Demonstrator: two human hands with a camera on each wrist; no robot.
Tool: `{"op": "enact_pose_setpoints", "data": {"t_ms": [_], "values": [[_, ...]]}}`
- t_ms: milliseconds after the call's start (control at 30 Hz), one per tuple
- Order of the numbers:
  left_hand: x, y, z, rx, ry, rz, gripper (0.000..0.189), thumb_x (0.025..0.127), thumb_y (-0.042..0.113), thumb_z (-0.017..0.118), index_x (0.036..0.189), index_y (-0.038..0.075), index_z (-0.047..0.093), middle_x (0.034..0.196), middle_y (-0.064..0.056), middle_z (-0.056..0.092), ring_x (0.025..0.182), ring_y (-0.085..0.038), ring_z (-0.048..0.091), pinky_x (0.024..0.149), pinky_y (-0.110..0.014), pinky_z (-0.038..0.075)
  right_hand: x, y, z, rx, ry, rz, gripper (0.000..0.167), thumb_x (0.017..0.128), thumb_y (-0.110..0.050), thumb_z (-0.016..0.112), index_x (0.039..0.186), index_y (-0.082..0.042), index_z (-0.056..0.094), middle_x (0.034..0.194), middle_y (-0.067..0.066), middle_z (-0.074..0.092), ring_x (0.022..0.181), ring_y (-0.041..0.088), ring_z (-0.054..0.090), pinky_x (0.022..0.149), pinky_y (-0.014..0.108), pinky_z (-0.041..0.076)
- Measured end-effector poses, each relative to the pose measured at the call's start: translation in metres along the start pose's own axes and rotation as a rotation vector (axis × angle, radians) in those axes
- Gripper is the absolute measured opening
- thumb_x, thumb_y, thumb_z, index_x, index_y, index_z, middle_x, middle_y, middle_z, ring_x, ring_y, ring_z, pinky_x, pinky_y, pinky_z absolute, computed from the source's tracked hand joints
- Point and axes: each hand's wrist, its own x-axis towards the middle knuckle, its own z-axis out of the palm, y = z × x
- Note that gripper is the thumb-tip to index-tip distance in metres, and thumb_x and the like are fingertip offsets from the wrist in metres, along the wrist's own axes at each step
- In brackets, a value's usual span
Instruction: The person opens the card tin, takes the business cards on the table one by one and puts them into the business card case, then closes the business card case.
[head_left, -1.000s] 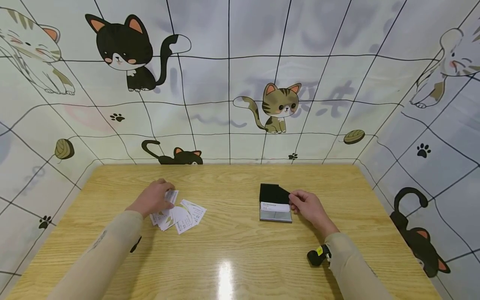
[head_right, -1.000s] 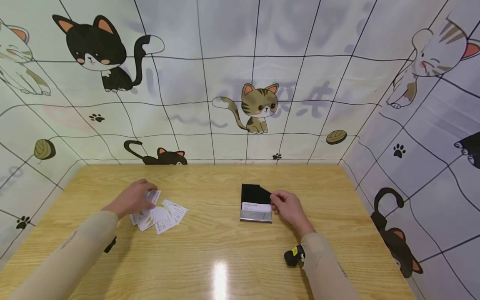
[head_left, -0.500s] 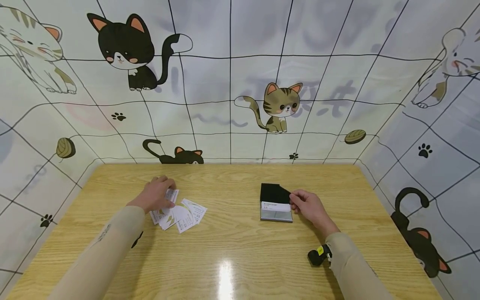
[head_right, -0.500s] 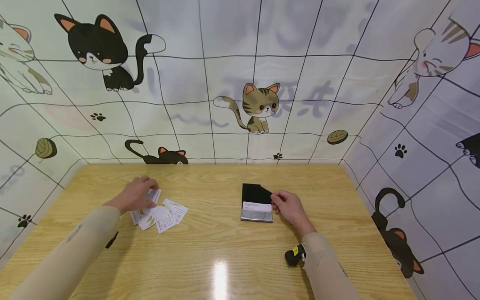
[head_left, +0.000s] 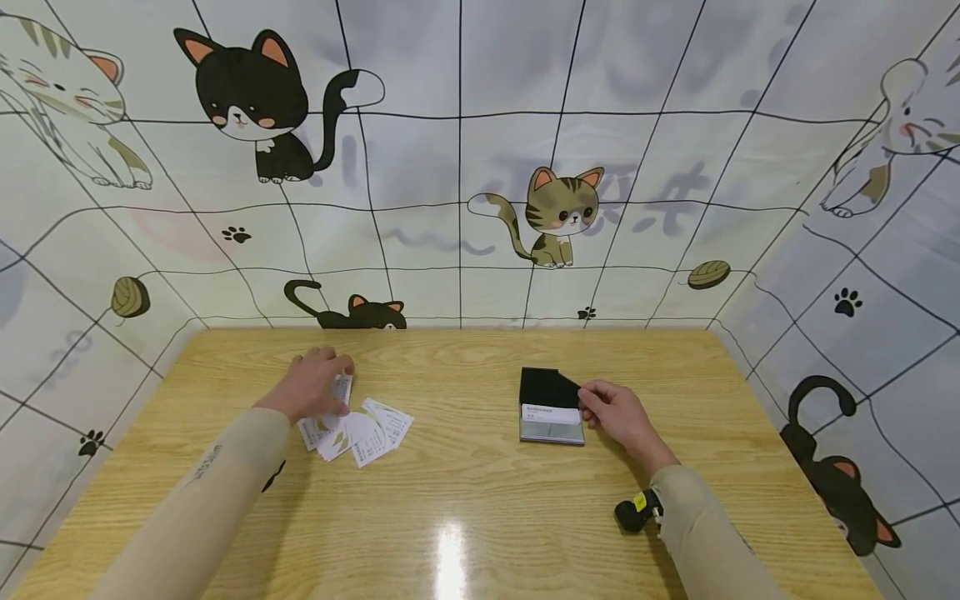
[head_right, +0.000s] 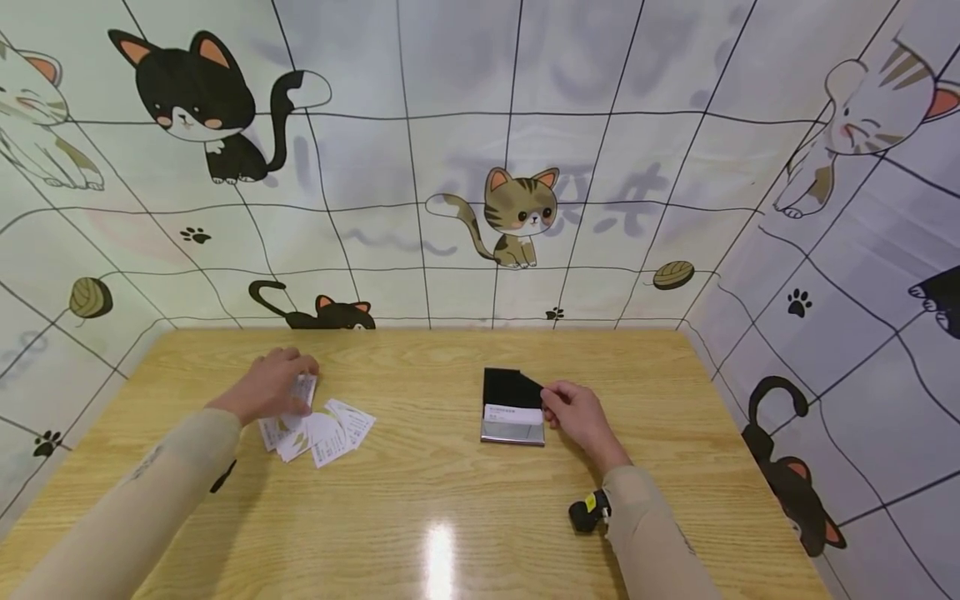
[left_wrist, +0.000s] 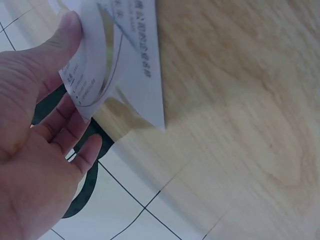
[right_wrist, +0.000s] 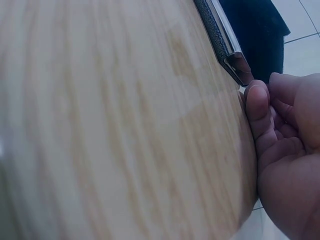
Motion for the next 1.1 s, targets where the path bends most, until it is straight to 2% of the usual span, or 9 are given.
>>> {"op": "enact_pose_setpoints", "data": {"t_ms": [167, 300, 433, 567, 900, 1100], "values": [[0.001, -0.001, -0.008, -0.042, -0.006, -0.012, 0.049, 0.076, 0.017, 0.092, 0.118, 0.006, 0.069, 0.106, -0.016, 0.06, 0.096, -0.034, 0.055, 0.088, -0.054, 0.05, 0.0, 0.0, 0.0, 0.008, 0.001, 0.007, 0.027, 0.108, -0.018, 0.057, 0.118, 0.005, 0.066, 0.093, 0.011, 0.066, 0.075, 0.015, 0.061, 0.065, 0.024, 0.055], [0.0, -0.003, -0.015, -0.075, -0.006, -0.02, 0.037, 0.085, 0.01, 0.083, 0.119, 0.005, 0.071, 0.104, -0.016, 0.06, 0.093, -0.031, 0.056, 0.081, -0.048, 0.053, 0.001, 0.0, 0.001, 0.014, 0.004, 0.012, 0.026, 0.108, -0.018, 0.057, 0.118, 0.005, 0.066, 0.093, 0.011, 0.066, 0.075, 0.015, 0.061, 0.065, 0.024, 0.055], [0.0, -0.003, -0.023, -0.11, -0.004, -0.024, 0.028, 0.092, 0.005, 0.073, 0.12, 0.004, 0.072, 0.101, -0.013, 0.061, 0.089, -0.028, 0.058, 0.077, -0.045, 0.053, 0.001, 0.001, 0.0, 0.015, 0.004, 0.007, 0.026, 0.108, -0.018, 0.057, 0.116, 0.004, 0.066, 0.092, 0.01, 0.065, 0.074, 0.014, 0.061, 0.065, 0.024, 0.055], [0.0, 0.001, -0.032, -0.145, 0.002, -0.004, 0.023, 0.093, 0.002, 0.07, 0.117, 0.002, 0.073, 0.094, -0.01, 0.063, 0.084, -0.026, 0.058, 0.076, -0.044, 0.052, -0.001, 0.0, 0.0, 0.011, -0.009, -0.012, 0.026, 0.108, -0.018, 0.057, 0.114, 0.005, 0.066, 0.091, 0.011, 0.066, 0.072, 0.014, 0.061, 0.064, 0.025, 0.054], [-0.002, 0.018, -0.046, -0.246, 0.036, 0.023, 0.019, 0.097, 0.004, 0.067, 0.115, 0.003, 0.074, 0.091, -0.007, 0.068, 0.08, -0.021, 0.059, 0.072, -0.038, 0.05, -0.002, 0.0, 0.0, 0.009, -0.004, -0.017, 0.025, 0.108, -0.017, 0.057, 0.114, 0.005, 0.067, 0.092, 0.012, 0.066, 0.074, 0.014, 0.061, 0.064, 0.025, 0.054], [-0.003, 0.036, -0.05, -0.283, 0.089, 0.08, 0.017, 0.097, 0.005, 0.067, 0.112, 0.004, 0.074, 0.085, -0.003, 0.067, 0.073, -0.016, 0.054, 0.067, -0.034, 0.046, 0.0, 0.002, 0.0, -0.001, -0.005, -0.016, 0.023, 0.108, -0.016, 0.056, 0.111, 0.004, 0.067, 0.089, 0.009, 0.065, 0.072, 0.015, 0.06, 0.064, 0.025, 0.054]]}}
